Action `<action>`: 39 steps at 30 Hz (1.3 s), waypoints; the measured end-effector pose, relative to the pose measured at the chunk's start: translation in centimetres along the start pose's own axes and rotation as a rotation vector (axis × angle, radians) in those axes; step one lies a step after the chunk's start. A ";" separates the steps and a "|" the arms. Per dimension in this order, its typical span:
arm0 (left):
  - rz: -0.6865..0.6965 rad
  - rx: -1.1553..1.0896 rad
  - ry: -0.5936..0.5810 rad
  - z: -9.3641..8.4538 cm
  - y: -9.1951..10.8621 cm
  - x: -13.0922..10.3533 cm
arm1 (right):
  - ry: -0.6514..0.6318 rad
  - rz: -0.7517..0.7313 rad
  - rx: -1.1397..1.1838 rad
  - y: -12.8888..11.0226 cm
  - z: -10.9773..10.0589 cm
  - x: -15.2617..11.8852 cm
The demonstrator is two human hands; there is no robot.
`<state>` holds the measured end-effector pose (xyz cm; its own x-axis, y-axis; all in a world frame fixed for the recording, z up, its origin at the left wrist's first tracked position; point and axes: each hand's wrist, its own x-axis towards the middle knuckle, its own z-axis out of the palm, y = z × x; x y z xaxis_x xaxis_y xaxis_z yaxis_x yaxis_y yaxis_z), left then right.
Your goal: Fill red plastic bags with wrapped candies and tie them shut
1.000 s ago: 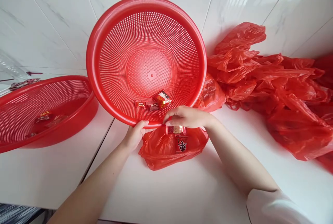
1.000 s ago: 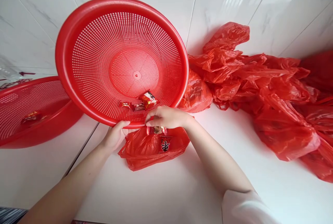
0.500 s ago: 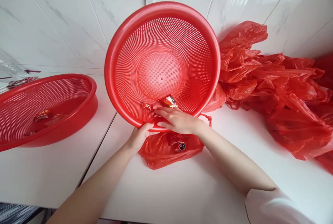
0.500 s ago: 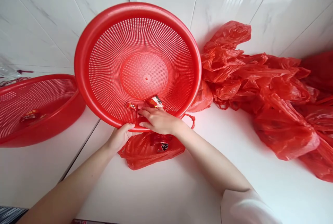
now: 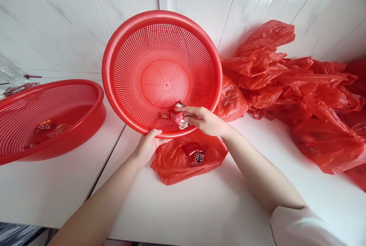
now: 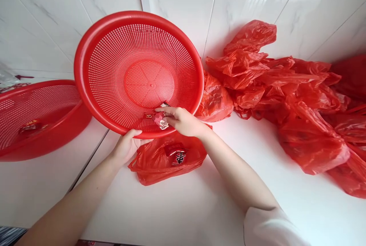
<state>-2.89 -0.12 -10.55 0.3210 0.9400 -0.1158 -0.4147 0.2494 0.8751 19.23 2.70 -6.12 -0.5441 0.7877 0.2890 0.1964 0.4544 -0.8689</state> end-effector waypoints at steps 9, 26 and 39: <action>0.007 0.065 0.002 0.2 0.2 -0.3 | -0.217 0.114 -0.055 -1.2 -1.0 -0.8; -0.074 0.038 -0.020 0.6 -1.5 -0.9 | 0.018 -0.022 -0.170 2.2 3.5 0.6; 0.056 0.062 0.031 0.7 0.4 -0.4 | 0.179 0.334 0.653 1.7 2.4 0.8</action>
<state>-2.62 -0.60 -9.87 0.2718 0.9590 -0.0800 -0.3777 0.1827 0.9077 17.17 3.11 -8.28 -0.3884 0.9213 -0.0188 -0.2259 -0.1150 -0.9673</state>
